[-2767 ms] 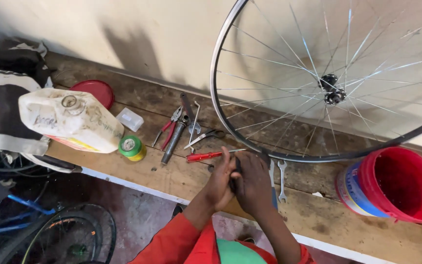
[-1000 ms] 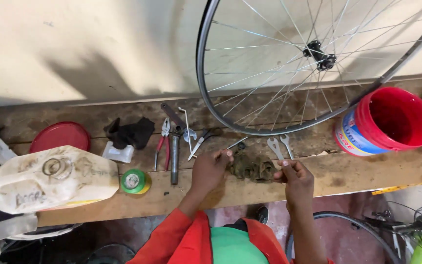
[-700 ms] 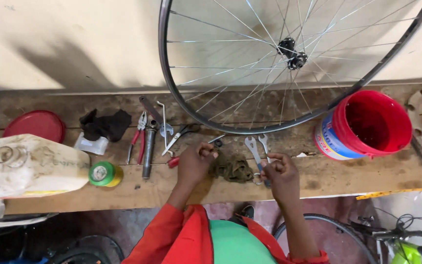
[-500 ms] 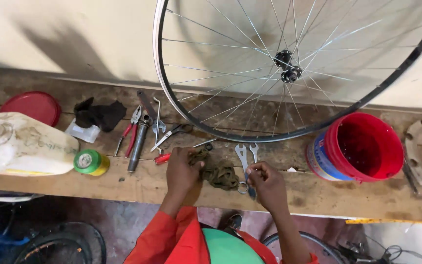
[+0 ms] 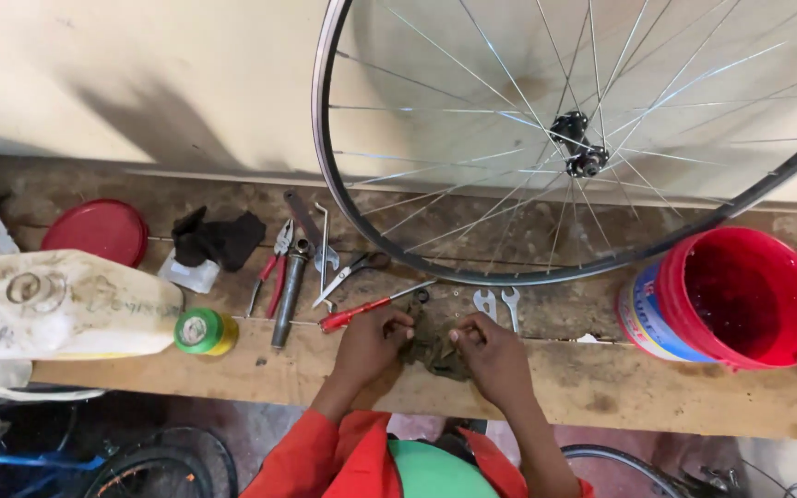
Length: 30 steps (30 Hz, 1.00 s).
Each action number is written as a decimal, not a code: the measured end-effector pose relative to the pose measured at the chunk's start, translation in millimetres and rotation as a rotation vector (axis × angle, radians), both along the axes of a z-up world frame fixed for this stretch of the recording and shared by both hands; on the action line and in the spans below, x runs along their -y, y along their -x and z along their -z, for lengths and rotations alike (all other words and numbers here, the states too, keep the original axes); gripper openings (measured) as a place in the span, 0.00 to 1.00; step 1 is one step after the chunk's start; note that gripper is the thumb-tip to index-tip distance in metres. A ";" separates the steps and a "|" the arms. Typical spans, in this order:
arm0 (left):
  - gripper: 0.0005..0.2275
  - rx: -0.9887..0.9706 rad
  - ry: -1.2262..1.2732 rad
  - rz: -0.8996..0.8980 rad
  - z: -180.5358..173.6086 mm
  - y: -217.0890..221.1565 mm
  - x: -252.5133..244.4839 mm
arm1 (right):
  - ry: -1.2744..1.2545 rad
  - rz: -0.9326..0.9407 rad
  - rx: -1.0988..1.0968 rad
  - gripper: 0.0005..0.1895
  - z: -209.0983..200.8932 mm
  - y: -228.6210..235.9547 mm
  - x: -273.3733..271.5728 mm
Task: Cleaning and inspecting the spokes and hub of a bicycle wheel on a workbench using a cloth and small tools.
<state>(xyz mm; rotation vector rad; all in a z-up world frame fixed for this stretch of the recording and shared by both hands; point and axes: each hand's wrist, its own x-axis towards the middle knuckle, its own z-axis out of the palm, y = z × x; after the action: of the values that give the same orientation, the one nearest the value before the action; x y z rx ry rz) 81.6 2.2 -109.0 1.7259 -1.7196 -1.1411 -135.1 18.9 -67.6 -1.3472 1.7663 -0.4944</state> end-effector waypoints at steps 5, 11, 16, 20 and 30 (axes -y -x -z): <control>0.04 0.134 0.260 -0.062 8.2 -18.2 19.3 | 0.002 -0.070 -0.255 0.12 6.5 -32.8 19.0; 0.07 0.204 0.355 0.001 8.7 -13.4 27.5 | 0.325 -0.226 -0.378 0.12 25.9 -53.0 47.1; 0.05 0.114 0.383 -0.091 -4.6 -13.8 10.2 | 0.425 -0.455 -0.619 0.11 38.8 -53.4 56.5; 0.05 0.080 0.379 -0.159 -1.5 -16.7 -1.6 | 0.474 -0.515 -0.663 0.11 37.8 -52.0 53.6; 0.12 -0.384 0.248 -0.211 -45.8 -2.3 -12.0 | -0.045 0.078 0.924 0.09 20.3 -27.4 48.3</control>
<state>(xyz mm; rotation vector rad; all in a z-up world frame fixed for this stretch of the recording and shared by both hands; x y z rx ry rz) 83.9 14.2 -63.3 1.3928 -1.3480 -1.0349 -107.8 -29.4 -87.8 -0.7975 1.0439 -0.9297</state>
